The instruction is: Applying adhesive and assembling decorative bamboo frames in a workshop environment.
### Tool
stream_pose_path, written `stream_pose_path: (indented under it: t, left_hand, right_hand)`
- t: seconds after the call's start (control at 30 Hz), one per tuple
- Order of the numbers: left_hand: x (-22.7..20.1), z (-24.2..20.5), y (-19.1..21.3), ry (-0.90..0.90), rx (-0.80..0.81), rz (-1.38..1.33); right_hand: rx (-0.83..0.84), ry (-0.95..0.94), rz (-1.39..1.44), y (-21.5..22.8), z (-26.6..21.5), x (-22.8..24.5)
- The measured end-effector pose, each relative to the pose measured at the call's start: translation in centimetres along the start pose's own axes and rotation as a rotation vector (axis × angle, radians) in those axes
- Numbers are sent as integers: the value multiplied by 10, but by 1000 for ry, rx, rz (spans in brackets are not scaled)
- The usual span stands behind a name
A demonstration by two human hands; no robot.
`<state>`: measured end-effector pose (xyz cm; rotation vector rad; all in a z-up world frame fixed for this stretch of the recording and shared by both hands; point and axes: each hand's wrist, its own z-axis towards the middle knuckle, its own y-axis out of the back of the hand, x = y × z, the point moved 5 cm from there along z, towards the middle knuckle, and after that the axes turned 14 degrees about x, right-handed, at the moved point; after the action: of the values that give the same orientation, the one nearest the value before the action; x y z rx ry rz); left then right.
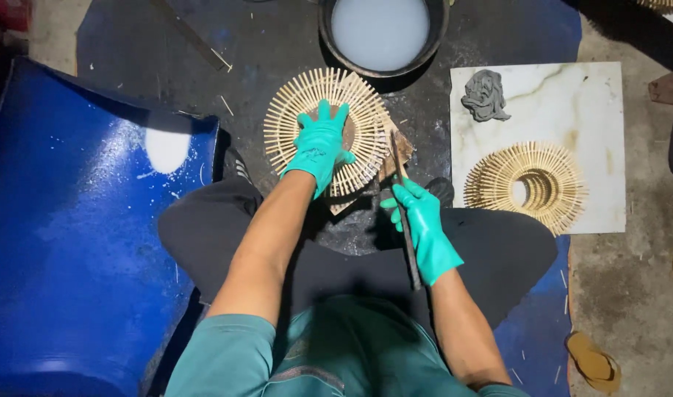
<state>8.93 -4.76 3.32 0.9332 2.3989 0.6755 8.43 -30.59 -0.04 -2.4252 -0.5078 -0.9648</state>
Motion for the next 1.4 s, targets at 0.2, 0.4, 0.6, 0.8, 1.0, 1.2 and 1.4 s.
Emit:
stream_pose_path:
  t: [0.2,0.4,0.6,0.8,1.0,1.2,1.4]
  left_hand:
    - [0,4,2,-12,23,3]
    - [2,7,-1,-57,8,18]
    - [3,8,0,-62,19,44]
    - [0,3,2,-86,23,76]
    - [2,13,-2,-95,26,92]
    - [-1,11,3,-52,50,54]
    - [2,28,-7,-32,37,47]
  right_hand:
    - [5,7,-5,1,0,3]
    - [-12,-16,-48,1,0,5]
    - [-15,-44,-69,1,1,8]
    - [-3,-25,-46,5,5,6]
    - [8,-14,-52,7,8,0]
    - [3,-9,-53,7,10,2]
    - [-13,-7,-49,10,7,4]
